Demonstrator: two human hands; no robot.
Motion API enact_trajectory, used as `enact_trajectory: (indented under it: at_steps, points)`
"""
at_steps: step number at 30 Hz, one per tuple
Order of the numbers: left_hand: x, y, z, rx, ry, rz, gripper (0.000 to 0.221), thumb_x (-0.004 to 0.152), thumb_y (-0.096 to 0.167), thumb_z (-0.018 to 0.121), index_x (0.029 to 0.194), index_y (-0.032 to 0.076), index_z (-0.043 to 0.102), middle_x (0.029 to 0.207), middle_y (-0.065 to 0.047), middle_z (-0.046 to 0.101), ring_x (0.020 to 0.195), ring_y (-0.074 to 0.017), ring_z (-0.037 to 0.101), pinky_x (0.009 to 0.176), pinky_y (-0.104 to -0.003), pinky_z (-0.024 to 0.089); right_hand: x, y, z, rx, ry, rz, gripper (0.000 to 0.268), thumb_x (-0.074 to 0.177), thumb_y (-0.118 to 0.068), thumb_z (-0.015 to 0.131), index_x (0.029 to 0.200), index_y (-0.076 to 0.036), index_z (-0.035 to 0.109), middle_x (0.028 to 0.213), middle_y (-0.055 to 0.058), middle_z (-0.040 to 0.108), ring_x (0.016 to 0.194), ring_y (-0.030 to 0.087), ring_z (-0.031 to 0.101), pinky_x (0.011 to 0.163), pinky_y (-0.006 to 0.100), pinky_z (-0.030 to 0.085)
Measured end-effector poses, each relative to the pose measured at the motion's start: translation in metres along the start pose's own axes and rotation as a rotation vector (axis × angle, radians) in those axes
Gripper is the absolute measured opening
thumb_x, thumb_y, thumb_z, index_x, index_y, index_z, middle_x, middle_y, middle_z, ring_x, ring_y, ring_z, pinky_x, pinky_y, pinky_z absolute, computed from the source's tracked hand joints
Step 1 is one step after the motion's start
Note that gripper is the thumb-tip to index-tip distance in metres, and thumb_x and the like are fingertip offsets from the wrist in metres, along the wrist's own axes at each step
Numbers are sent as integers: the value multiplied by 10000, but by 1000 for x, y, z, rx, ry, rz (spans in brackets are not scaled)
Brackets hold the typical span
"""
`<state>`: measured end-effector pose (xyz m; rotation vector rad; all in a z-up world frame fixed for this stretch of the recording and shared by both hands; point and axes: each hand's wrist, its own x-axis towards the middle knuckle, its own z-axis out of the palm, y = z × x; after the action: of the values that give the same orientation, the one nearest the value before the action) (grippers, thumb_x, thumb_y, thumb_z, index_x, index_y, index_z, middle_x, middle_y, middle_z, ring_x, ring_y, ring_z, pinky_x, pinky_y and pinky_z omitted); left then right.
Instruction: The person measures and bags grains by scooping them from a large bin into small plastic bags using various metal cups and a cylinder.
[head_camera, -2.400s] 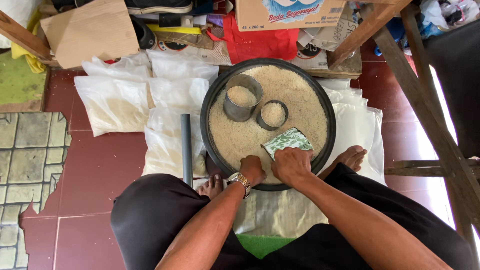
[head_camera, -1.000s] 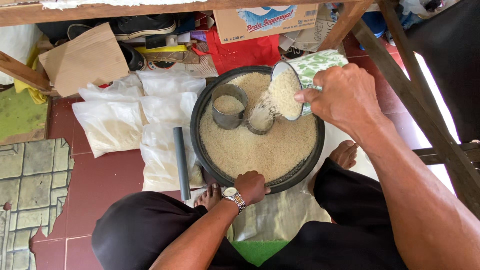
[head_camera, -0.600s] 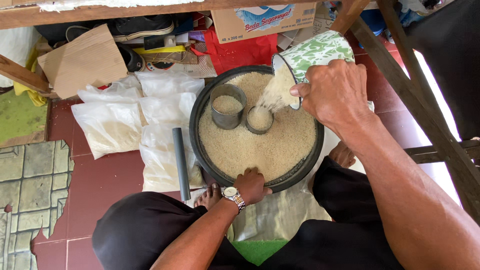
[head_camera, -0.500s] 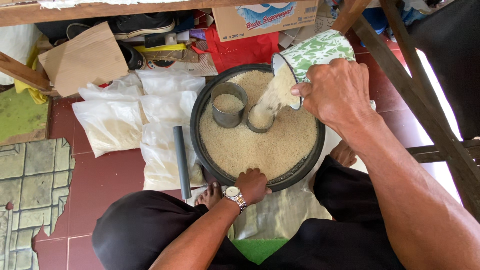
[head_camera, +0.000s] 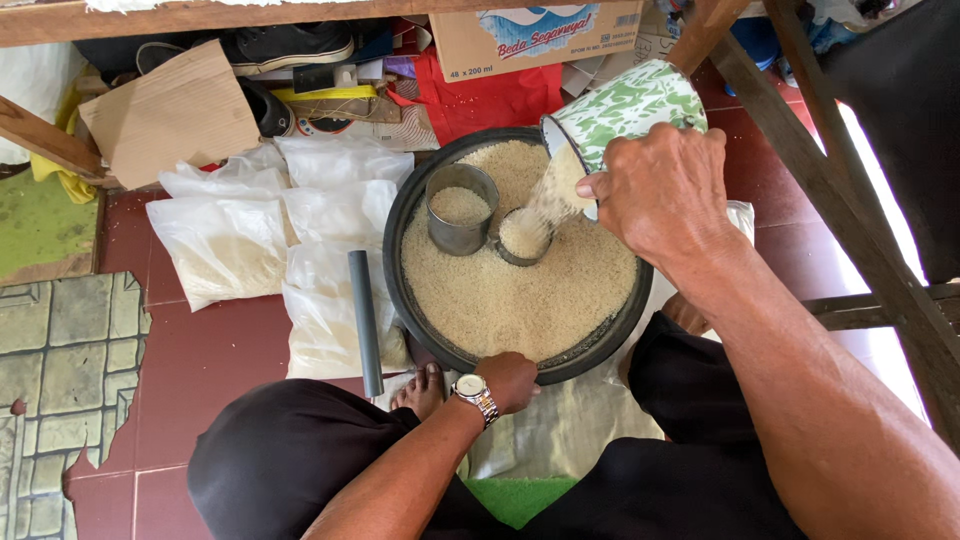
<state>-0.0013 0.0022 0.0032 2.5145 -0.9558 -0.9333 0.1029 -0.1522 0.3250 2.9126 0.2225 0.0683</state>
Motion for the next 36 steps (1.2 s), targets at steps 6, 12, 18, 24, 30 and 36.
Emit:
enact_trajectory:
  at_steps: [6, 12, 18, 24, 30, 36]
  points:
    - [-4, 3, -6, 13, -13, 18, 337, 963, 357, 653, 1010, 47, 776, 954, -185, 756, 968, -398, 749, 847, -567, 592, 1, -4, -5, 6, -28, 28, 303, 1061, -295, 630, 989, -46, 785, 761, 177, 716, 935, 375, 760, 887, 517, 533]
    - [1, 3, -4, 65, 25, 37, 310, 927, 333, 706, 1027, 43, 756, 966, -197, 733, 1001, -414, 723, 877, -574, 569, -2, 0, -1, -59, 6, -1, 275, 1019, -293, 659, 995, -49, 781, 753, 161, 715, 896, 348, 766, 864, 524, 526]
    - [-4, 5, -8, 33, -6, 26, 327, 954, 333, 683, 1027, 21, 752, 955, -201, 735, 997, -418, 725, 887, -568, 563, -2, 6, 3, -4, -28, -7, 286, 985, -297, 664, 982, -37, 783, 757, 177, 704, 872, 379, 764, 806, 540, 519]
    - [2, -6, -16, -58, -44, -10, 380, 938, 380, 681, 1012, 17, 765, 945, -216, 757, 975, -429, 742, 866, -582, 583, -6, 32, 12, 172, -51, 132, 262, 1010, -216, 683, 1023, 19, 798, 750, 298, 711, 812, 464, 747, 779, 566, 558]
    - [12, -37, -17, -104, 62, -106, 198, 953, 234, 699, 859, 61, 691, 938, -100, 773, 865, -317, 747, 627, -459, 580, -22, 60, 49, 711, -289, 467, 260, 883, -219, 771, 854, 40, 759, 660, 134, 685, 514, 210, 568, 463, 301, 448]
    - [10, -52, -44, -127, 248, -334, 264, 945, 183, 535, 983, 36, 751, 920, -198, 758, 936, -435, 759, 770, -526, 605, -34, 38, 103, 762, -503, 285, 470, 903, -277, 709, 1040, 172, 743, 829, 383, 679, 775, 451, 700, 741, 490, 582]
